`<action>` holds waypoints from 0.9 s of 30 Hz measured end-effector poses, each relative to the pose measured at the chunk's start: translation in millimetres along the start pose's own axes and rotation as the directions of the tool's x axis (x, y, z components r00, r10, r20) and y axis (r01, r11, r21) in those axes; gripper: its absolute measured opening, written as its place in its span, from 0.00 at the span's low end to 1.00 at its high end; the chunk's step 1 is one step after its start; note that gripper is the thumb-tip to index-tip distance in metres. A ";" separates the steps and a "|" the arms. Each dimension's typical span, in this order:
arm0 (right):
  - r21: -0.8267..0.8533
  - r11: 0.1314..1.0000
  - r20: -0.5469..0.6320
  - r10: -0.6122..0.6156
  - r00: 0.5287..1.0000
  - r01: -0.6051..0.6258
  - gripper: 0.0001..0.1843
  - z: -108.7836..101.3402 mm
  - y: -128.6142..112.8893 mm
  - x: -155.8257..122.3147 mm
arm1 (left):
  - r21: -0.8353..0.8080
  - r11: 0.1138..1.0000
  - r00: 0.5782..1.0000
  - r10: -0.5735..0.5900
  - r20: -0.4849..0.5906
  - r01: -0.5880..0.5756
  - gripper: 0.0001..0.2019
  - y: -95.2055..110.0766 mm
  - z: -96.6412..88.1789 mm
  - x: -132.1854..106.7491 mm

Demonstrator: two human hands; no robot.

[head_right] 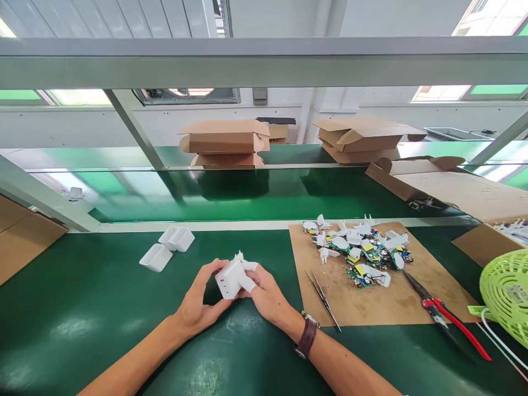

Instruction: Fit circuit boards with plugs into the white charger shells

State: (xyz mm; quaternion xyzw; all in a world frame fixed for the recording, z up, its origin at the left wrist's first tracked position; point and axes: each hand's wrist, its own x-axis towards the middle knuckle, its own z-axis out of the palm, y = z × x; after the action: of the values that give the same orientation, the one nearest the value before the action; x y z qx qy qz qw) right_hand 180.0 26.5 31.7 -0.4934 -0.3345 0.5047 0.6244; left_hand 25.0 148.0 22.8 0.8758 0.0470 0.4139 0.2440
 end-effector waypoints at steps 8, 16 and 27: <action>0.214 0.963 0.050 0.155 0.987 -0.163 0.22 5.7 -6.5 -2.9 | 0.019 0.996 0.995 0.088 -0.045 -0.088 0.37 5.7 -0.5 5.3; 0.166 0.979 0.077 0.107 0.991 -0.119 0.18 4.8 -9.0 -4.2 | -0.019 1.000 1.000 0.020 0.015 -0.020 0.38 4.1 -1.2 0.7; -0.214 0.955 -0.117 -0.233 0.965 0.205 0.15 -4.6 -5.1 -1.3 | 0.022 0.998 0.997 -0.067 0.041 0.066 0.43 5.0 -3.0 -0.1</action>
State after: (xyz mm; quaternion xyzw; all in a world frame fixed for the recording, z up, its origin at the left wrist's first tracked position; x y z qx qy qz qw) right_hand 185.4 23.9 35.3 -0.5479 -0.3914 0.3599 0.6458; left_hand 22.1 144.8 26.6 0.8847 0.0754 0.3865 0.2494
